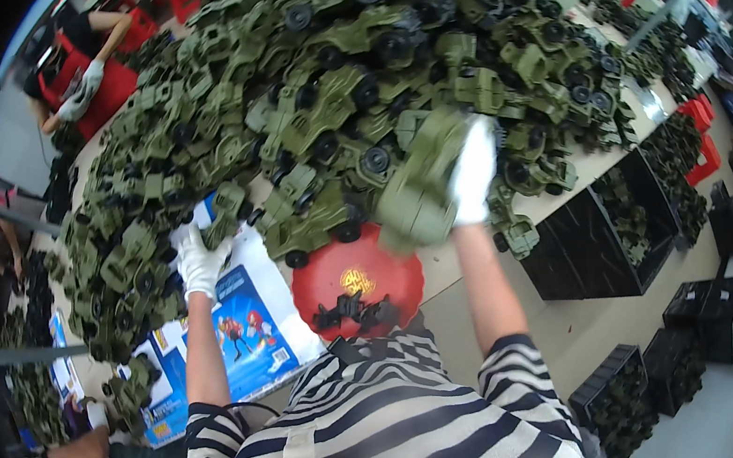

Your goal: The person assembles green toy tanks by hand. They pick up a tank body from a large pile on the table, insert a black wheel component into the body, and place the assembled unit back onto the table. This process is repeated continuously throughout the video.

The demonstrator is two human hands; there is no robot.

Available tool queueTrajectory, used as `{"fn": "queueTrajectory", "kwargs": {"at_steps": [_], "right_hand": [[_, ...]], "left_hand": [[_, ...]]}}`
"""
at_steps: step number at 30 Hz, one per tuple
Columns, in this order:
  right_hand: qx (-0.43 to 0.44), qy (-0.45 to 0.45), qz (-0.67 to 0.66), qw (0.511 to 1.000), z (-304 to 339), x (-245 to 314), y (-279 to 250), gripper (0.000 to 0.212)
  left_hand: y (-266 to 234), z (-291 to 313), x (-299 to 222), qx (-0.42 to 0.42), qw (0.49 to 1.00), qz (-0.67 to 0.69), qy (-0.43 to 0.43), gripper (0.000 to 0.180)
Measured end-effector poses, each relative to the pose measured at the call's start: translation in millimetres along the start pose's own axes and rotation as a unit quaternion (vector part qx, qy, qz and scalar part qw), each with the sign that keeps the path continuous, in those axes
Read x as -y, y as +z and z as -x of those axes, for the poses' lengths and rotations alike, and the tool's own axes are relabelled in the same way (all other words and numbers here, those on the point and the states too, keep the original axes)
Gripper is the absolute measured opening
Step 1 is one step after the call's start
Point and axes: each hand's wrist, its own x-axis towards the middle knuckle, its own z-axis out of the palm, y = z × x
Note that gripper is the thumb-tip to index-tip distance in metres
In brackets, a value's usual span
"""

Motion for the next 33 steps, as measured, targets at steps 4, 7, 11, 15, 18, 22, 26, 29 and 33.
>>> {"fn": "queueTrajectory", "kwargs": {"at_steps": [4, 7, 11, 15, 18, 22, 26, 29, 33], "right_hand": [[-0.181, -0.003, -0.074, 0.981, -132.2, 137.0, 25.8, 0.06], [-0.329, 0.092, 0.023, 0.94, -216.8, 173.7, 24.2, 0.09], [-0.233, 0.156, 0.296, 0.913, -255.0, 148.3, 7.9, 0.1], [-0.141, -0.024, 0.319, 0.937, -153.3, 120.1, 36.7, 0.075], [-0.1, -0.162, 0.397, 0.898, -86.1, 82.6, 29.4, 0.055], [0.271, -0.21, 0.291, 0.893, 66.4, 93.2, 53.1, 0.025], [0.55, 0.0, 0.359, 0.754, 167.1, 55.5, 50.5, 0.031], [0.57, 0.026, 0.383, 0.727, 199.1, 46.2, 59.9, 0.038], [0.661, -0.09, 0.425, 0.612, 220.5, 44.0, 86.1, 0.046]], "left_hand": [[27.7, 0.1, 47.0, 0.083, 0.973, 0.21, 0.043, 0.082], [37.9, 13.9, 54.9, 0.065, 0.978, 0.185, 0.076, 0.077], [16.1, 46.4, 80.3, -0.02, 0.989, 0.079, 0.125, 0.073], [10.0, 85.2, 100.0, -0.128, 0.889, 0.418, -0.136, 0.053], [-0.8, 97.1, 40.6, -0.136, 0.688, 0.642, -0.311, 0.051], [54.8, 84.1, 45.5, -0.201, 0.812, 0.513, -0.192, 0.072], [53.0, 94.2, 47.0, -0.094, 0.829, 0.505, -0.22, 0.109], [50.8, 120.2, 54.5, 0.006, 0.909, 0.402, -0.104, 0.11], [-0.1, 121.0, 21.5, 0.153, 0.73, 0.6, -0.291, 0.059]]}}
